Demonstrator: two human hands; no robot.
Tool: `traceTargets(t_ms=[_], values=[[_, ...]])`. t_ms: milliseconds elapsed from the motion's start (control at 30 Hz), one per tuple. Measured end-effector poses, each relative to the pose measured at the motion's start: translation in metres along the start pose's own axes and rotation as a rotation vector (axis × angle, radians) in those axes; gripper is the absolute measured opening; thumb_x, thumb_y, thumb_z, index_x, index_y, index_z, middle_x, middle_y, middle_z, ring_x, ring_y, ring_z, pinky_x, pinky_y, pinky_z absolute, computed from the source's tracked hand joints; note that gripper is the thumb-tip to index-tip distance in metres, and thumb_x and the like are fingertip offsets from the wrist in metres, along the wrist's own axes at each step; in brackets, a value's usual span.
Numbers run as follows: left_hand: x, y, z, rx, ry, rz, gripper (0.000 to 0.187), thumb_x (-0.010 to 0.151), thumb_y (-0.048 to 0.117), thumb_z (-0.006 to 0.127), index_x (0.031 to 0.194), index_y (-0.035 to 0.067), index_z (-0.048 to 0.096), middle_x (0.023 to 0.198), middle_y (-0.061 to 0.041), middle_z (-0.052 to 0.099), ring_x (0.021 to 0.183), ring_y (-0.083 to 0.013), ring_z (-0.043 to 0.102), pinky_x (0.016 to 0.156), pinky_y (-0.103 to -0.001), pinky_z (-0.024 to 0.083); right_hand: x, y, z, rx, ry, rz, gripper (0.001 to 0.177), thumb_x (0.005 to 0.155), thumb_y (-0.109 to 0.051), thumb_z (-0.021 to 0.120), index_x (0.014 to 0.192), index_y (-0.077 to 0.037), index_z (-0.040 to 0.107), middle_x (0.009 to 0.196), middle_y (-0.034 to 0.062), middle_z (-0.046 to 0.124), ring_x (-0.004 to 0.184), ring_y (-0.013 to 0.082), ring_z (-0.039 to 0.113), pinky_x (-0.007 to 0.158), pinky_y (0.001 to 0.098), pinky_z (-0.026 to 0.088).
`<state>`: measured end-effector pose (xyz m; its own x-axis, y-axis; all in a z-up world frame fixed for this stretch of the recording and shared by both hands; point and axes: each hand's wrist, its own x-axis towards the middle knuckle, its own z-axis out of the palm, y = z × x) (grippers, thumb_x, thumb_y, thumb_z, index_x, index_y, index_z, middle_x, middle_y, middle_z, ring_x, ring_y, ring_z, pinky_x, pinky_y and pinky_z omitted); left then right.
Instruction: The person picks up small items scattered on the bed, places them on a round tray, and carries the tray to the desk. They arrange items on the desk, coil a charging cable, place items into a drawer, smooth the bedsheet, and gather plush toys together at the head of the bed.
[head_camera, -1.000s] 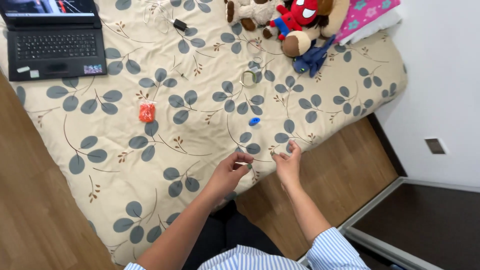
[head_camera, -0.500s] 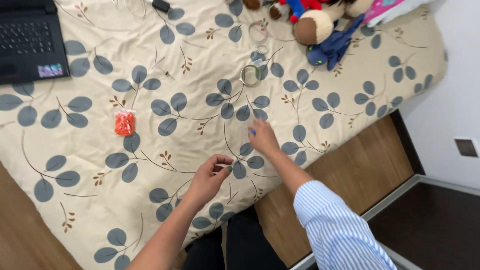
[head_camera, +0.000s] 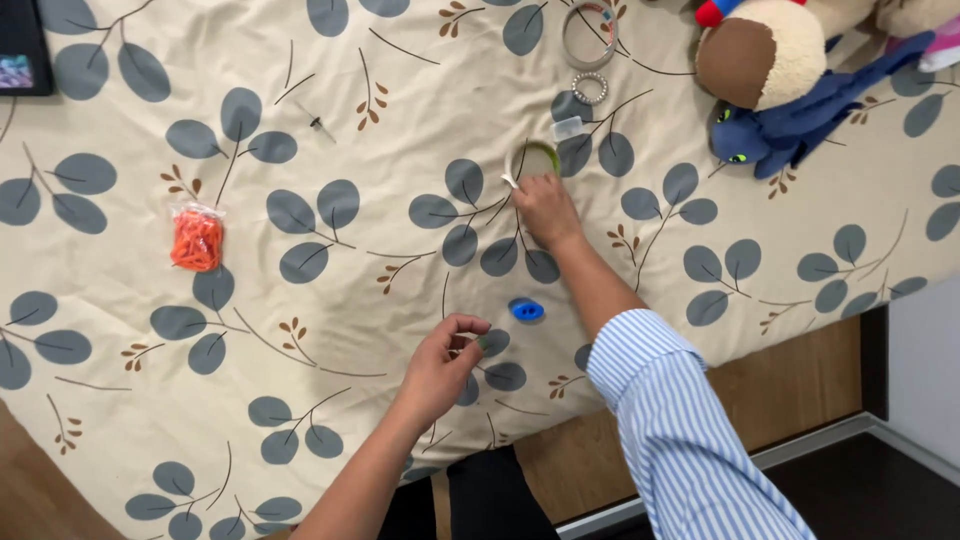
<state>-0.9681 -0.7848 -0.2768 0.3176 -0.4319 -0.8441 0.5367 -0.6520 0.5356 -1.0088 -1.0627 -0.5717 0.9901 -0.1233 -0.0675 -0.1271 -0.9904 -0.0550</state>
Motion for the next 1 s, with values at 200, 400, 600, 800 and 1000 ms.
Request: traceTargets(t_ms=[200,400,600,800,1000], values=[[0.028,0.022,-0.012,-0.003,0.057,-0.198,0.023,0.096,0.019,0.057,0.115,0.021,0.071,0.086,0.001,0.063,0.063,-0.0114,0.047,0.064,-0.027,0.042,0.098,0.132,-0.046,-0.049,0.445,-0.031,0.029,0.073,0.002,0.063,0.097,-0.009,0.075,0.109,0.0134,0.075,0.098,0.0335,0.065,0.08,0.0446,0.049],[0.039,0.008,-0.028,0.008,0.096,-0.231,0.02,0.096,0.023,0.061,0.112,0.023,0.071,0.092,0.002,0.065,0.066,-0.0112,0.049,0.074,-0.027,0.046,0.137,0.154,-0.082,0.278,-0.511,0.371,0.05,0.092,-0.04,0.041,0.134,-0.025,0.063,0.145,0.0283,0.051,0.143,0.0486,0.028,0.108,0.0776,0.012],[0.028,-0.008,-0.04,-0.086,0.106,-0.132,0.029,0.095,0.019,0.063,0.123,0.013,0.07,0.097,-0.013,0.071,0.078,-0.0169,0.057,0.066,-0.03,0.049,0.086,0.119,-0.068,0.223,-0.586,0.334,0.092,0.068,-0.061,0.084,0.147,-0.028,0.05,0.139,0.0293,0.054,0.138,0.0484,0.046,0.11,0.0723,0.027],[0.032,-0.029,-0.024,-0.263,0.144,-0.098,0.033,0.092,0.017,0.065,0.124,0.02,0.072,0.09,-0.006,0.075,0.077,-0.0135,0.058,0.065,-0.028,0.046,0.002,-0.016,-0.053,0.348,-0.408,0.591,0.051,0.095,-0.046,0.064,0.135,-0.015,0.059,0.112,0.0238,0.073,0.113,0.0453,0.068,0.104,0.0589,0.045],[0.036,-0.108,-0.065,-0.364,0.467,0.398,0.058,0.092,-0.002,0.058,0.149,0.009,0.049,0.139,-0.029,0.053,0.132,-0.0389,0.05,0.109,-0.05,0.045,-0.046,-0.259,-0.094,0.914,-0.124,0.136,0.023,0.076,-0.03,0.081,0.095,-0.03,0.069,0.088,-0.0035,0.078,0.086,0.0272,0.076,0.077,0.0405,0.061]])
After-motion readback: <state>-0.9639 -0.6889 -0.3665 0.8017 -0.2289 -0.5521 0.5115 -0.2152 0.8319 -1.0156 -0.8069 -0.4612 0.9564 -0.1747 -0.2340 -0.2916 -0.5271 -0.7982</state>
